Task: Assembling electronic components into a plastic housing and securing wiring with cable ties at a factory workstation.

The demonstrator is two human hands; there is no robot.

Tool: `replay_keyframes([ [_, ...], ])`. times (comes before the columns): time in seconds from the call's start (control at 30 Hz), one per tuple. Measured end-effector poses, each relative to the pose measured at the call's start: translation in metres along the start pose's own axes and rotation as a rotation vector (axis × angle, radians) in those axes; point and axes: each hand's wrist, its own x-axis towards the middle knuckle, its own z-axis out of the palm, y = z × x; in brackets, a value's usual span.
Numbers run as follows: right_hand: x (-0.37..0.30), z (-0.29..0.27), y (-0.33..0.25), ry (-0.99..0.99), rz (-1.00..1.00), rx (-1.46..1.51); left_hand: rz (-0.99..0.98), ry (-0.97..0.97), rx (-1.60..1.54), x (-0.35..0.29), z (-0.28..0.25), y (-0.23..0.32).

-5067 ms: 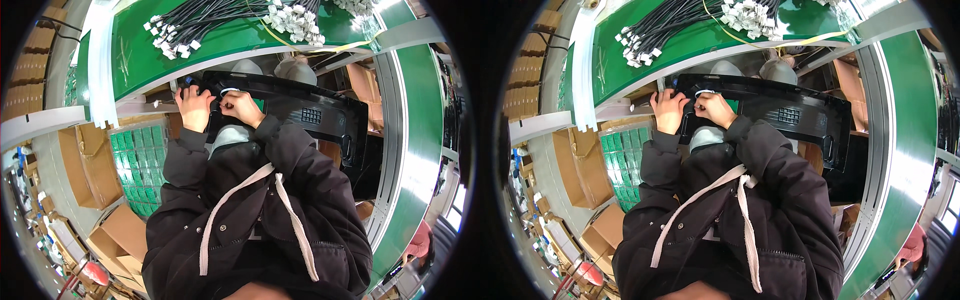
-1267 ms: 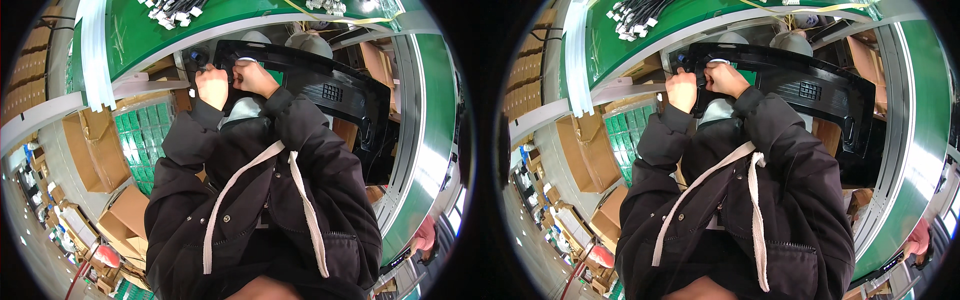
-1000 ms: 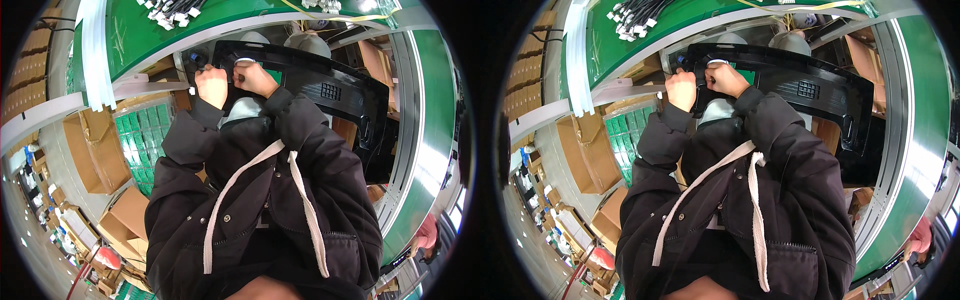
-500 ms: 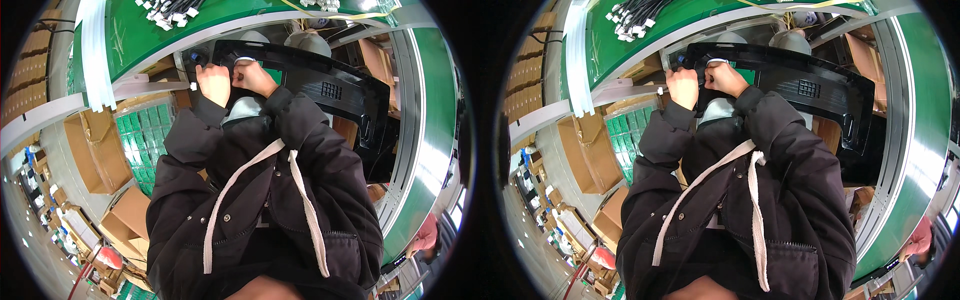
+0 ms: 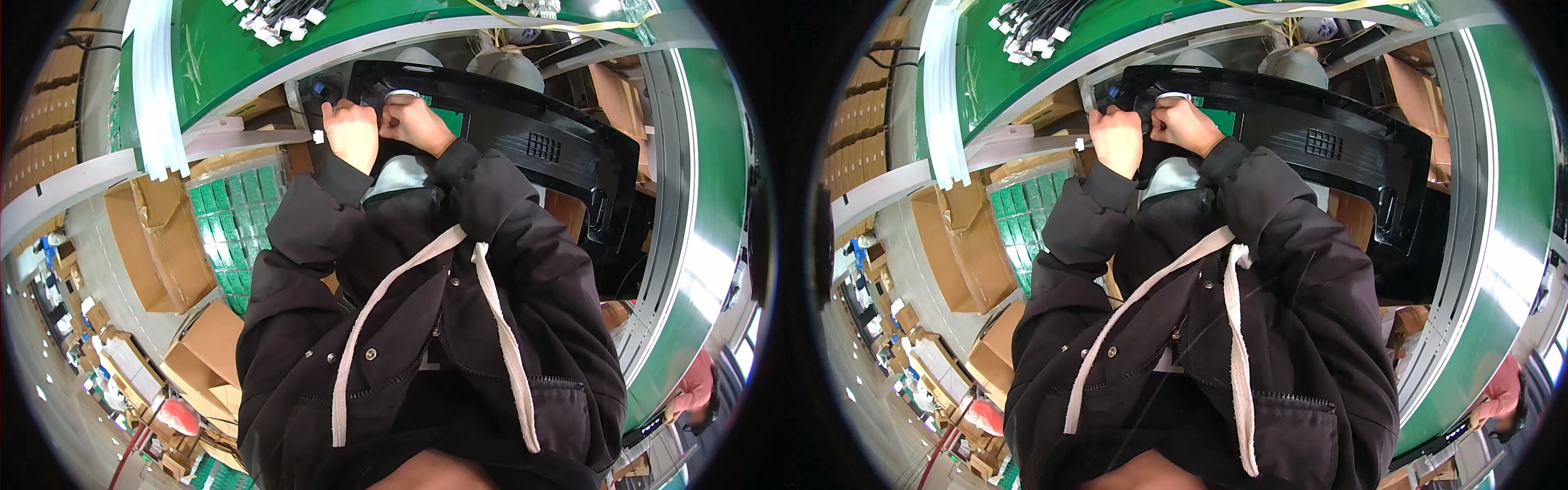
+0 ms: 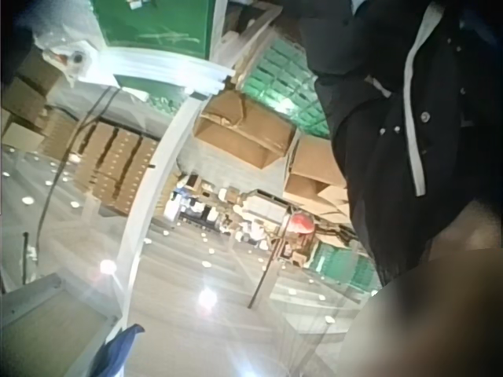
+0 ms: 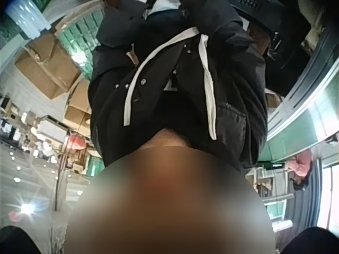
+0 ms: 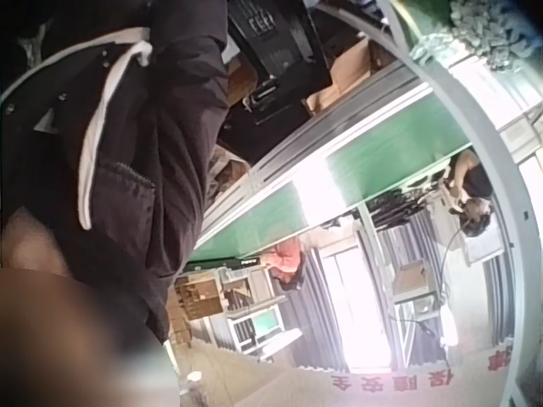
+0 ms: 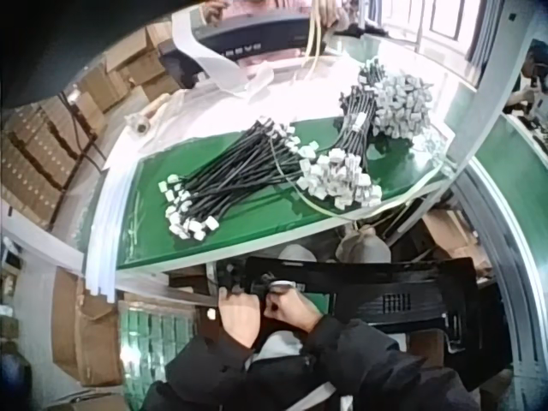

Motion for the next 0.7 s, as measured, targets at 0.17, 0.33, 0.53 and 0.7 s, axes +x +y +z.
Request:
replay_keyframes([
  [0.17, 0.0014, -0.0003, -0.0023, -0.004, -0.017, -0.031, -0.007, 0.007, 0.009, 0.0005, 0.0002, -0.0003],
  [0.33, 0.0016, -0.0011, 0.0, -0.013, -0.009, -0.031, 0.005, 0.03, 0.007, 0.0023, 0.001, 0.0004],
  [0.53, 0.0015, -0.0033, 0.0012, -0.044, 0.081, 0.015, 0.019, -0.07, -0.017, 0.0008, 0.0038, -0.0018],
  [0.7, 0.0036, -0.0015, 0.002, -0.036, 0.086, -0.008, 0.073, -0.035, -0.058, -0.0014, 0.0066, -0.0084],
])
